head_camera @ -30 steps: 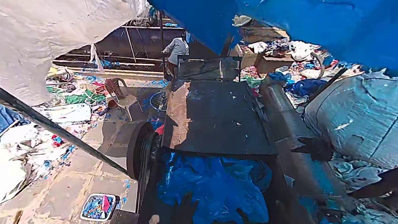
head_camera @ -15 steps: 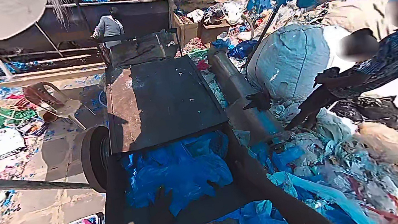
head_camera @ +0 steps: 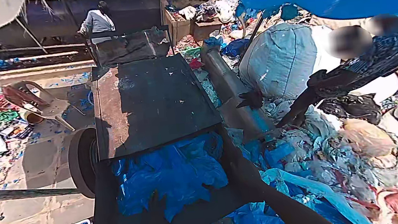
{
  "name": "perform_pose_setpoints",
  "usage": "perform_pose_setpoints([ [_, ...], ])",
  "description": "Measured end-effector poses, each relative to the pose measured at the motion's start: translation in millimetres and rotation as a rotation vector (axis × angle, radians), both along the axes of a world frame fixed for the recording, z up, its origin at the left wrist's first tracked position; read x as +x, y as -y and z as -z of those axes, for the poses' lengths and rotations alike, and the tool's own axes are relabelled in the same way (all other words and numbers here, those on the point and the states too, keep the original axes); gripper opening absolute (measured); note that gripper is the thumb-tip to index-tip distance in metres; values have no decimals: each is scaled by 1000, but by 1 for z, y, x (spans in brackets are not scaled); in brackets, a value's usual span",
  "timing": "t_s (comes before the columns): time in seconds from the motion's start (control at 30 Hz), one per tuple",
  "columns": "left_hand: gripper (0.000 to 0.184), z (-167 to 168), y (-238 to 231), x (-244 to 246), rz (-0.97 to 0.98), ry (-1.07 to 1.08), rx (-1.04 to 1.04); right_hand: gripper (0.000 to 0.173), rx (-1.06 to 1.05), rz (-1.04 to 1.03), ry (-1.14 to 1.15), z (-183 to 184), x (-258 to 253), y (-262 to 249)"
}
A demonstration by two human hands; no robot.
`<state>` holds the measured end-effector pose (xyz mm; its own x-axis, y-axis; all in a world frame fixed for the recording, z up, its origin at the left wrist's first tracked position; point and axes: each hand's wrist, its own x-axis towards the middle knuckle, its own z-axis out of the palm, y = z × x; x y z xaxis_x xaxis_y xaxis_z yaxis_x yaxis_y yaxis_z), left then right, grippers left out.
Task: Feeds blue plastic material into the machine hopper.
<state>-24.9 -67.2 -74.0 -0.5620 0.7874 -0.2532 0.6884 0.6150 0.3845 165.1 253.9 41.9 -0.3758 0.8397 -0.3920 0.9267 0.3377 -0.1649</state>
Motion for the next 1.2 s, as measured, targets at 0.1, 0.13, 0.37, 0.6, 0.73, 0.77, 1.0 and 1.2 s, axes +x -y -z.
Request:
perform_pose_setpoints([
  [0.1, 78, -2, 0, 1, -7, -9, 6, 73, -36, 43, 43, -12, -5, 3],
  [0.13, 79, -2, -1, 1, -6, -10, 7, 72, -34, 44, 48, -12, -5, 3],
  [0.37, 76, 5, 0, 0, -14, -37, 32, 70, -35, 44, 47, -12, -6, 4],
  [0.6, 78, 3, -1, 1, -12, -32, 0, 66, -31, 56, 31, -11, -5, 4],
  [0.73, 76, 4, 0, 0, -14, -34, 8, 67, -27, 44, 31, -10, -5, 3],
  [0.77, 76, 4, 1, 1, -13, -35, 9, 67, -25, 46, 26, -10, -4, 4],
  [1.0, 80, 4, 1, -2, 5, -18, -26, 68, -5, 32, 16, -6, -3, 4],
  [1.2, 68, -42, 5, 3, 4, 59, -116, 72, 8, -7, 31, -3, -2, 6],
])
